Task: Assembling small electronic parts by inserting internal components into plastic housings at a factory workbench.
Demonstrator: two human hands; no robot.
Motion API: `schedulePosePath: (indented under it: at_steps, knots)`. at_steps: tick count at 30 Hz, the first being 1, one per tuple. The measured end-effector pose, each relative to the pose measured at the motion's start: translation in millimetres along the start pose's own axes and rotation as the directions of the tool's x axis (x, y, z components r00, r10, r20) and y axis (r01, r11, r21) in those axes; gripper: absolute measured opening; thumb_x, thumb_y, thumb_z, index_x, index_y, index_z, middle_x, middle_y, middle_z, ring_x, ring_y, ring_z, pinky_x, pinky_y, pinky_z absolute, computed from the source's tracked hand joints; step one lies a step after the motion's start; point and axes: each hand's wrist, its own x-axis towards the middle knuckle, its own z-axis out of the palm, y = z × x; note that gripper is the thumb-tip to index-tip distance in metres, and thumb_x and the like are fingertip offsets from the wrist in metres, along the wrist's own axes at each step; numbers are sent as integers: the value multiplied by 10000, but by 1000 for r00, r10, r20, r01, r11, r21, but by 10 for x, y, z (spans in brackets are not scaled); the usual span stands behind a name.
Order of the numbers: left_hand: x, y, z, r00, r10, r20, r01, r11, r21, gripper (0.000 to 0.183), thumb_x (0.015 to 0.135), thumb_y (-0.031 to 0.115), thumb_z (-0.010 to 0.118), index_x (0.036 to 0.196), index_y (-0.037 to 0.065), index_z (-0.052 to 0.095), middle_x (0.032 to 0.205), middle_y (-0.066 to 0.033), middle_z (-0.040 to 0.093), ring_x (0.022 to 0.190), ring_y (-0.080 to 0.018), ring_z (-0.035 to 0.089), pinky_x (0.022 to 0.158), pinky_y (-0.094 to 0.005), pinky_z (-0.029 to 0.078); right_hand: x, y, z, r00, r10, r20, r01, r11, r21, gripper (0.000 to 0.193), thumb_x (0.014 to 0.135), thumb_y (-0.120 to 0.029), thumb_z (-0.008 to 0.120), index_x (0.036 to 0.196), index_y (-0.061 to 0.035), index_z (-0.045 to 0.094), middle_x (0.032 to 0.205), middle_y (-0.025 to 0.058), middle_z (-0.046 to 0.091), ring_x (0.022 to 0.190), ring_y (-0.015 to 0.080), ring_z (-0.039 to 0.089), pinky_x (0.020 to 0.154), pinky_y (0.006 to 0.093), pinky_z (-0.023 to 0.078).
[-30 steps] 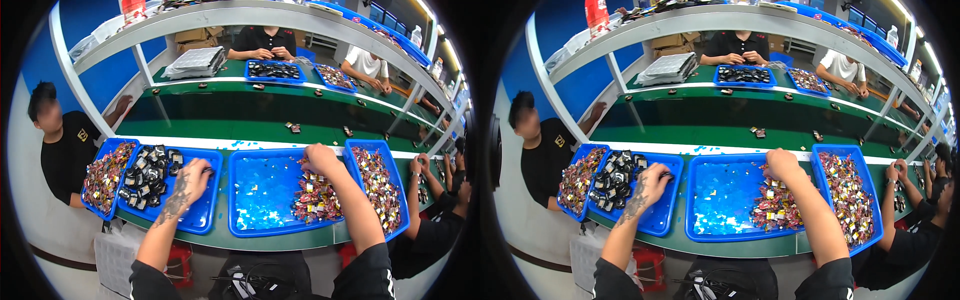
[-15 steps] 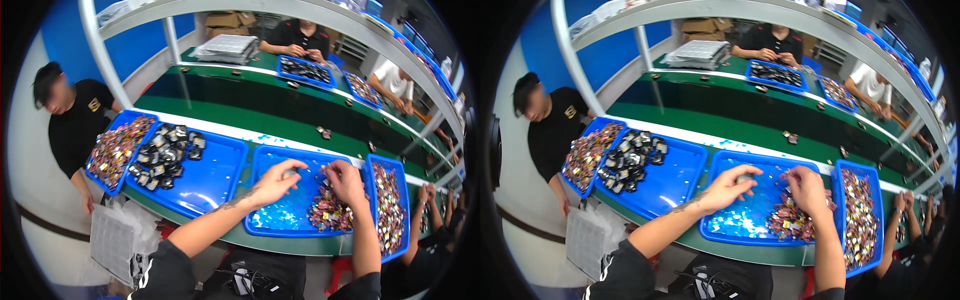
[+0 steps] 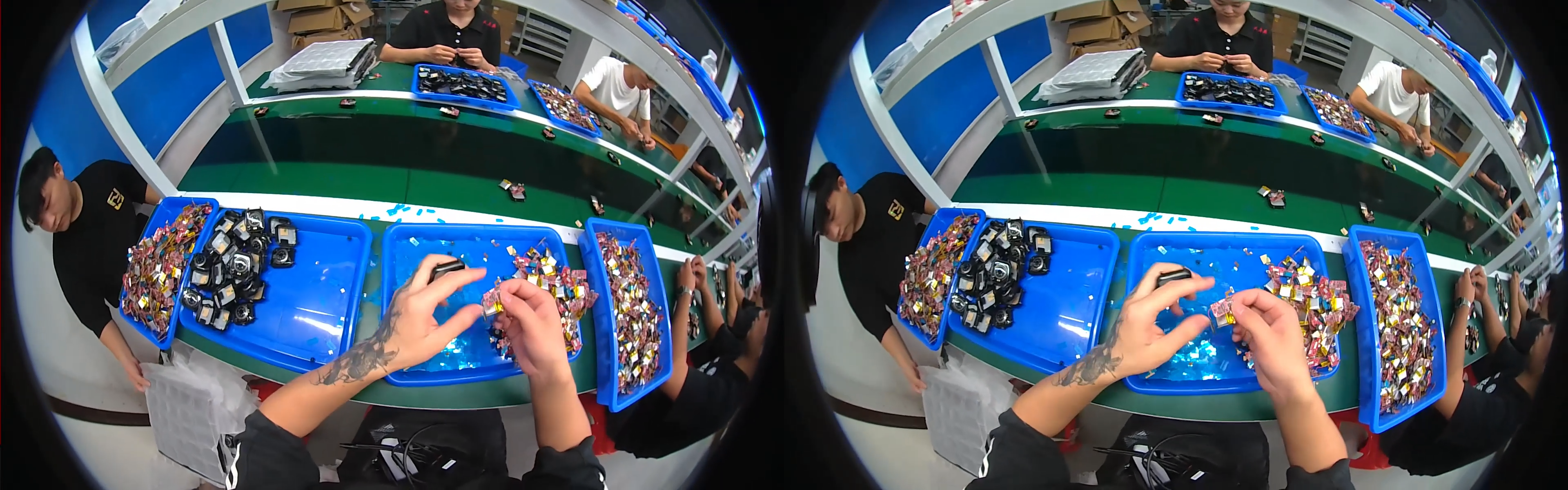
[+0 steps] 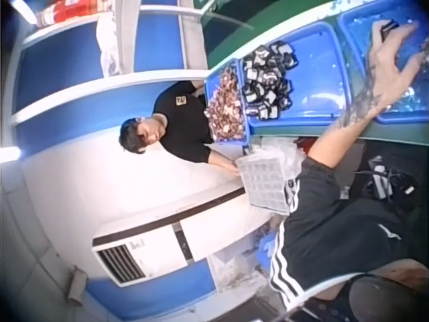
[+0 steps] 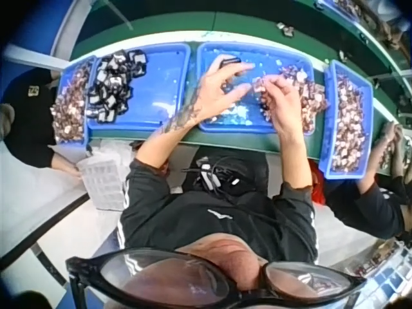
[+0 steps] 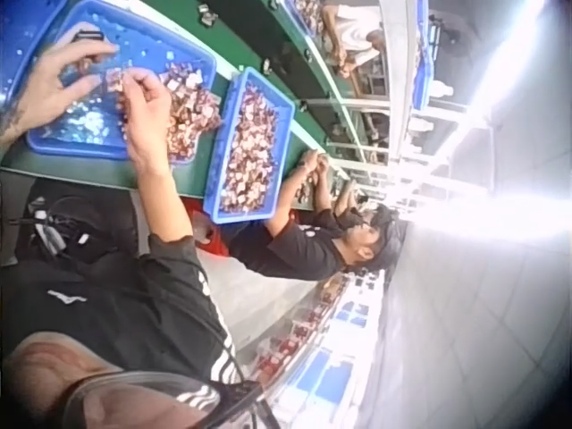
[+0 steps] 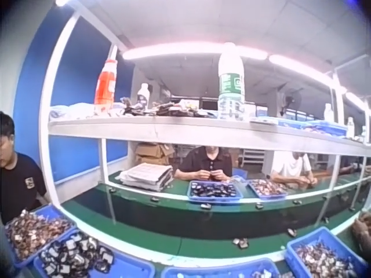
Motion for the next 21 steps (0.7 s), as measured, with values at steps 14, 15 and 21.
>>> schedulePosePath:
  at_steps: [14, 15, 21]
  knots:
    - [-30, -76, 25, 997, 58, 59, -57, 998, -17, 137, 719, 91, 808, 833, 66, 736, 1014, -98, 602, 897, -187, 605, 783, -310, 497, -164, -80, 3, 948, -297, 114, 318, 890, -326, 191, 894, -13, 612, 1082, 26, 608, 954, 25, 605, 821, 74, 567, 717, 210, 461]
    - [-25, -73, 43, 997, 31, 76, -27, 998, -52, 133, 722, 87, 804, 834, 65, 736, 1018, -97, 602, 908, -188, 605, 794, -312, 496, -168, -86, 54, 920, -367, 138, 392, 849, -355, 193, 857, 22, 639, 1047, 29, 604, 906, 48, 613, 781, 103, 600, 678, 223, 483]
    - [-51, -85, 42, 991, 14, 135, -5, 998, -70, 121, 738, 74, 787, 842, 54, 731, 1035, -93, 601, 942, -186, 604, 811, -311, 500, -124, -144, 42, 880, -383, 281, 465, 575, -673, 136, 822, 28, 662, 920, 15, 569, 814, 93, 607, 683, 166, 626, 592, 285, 501]
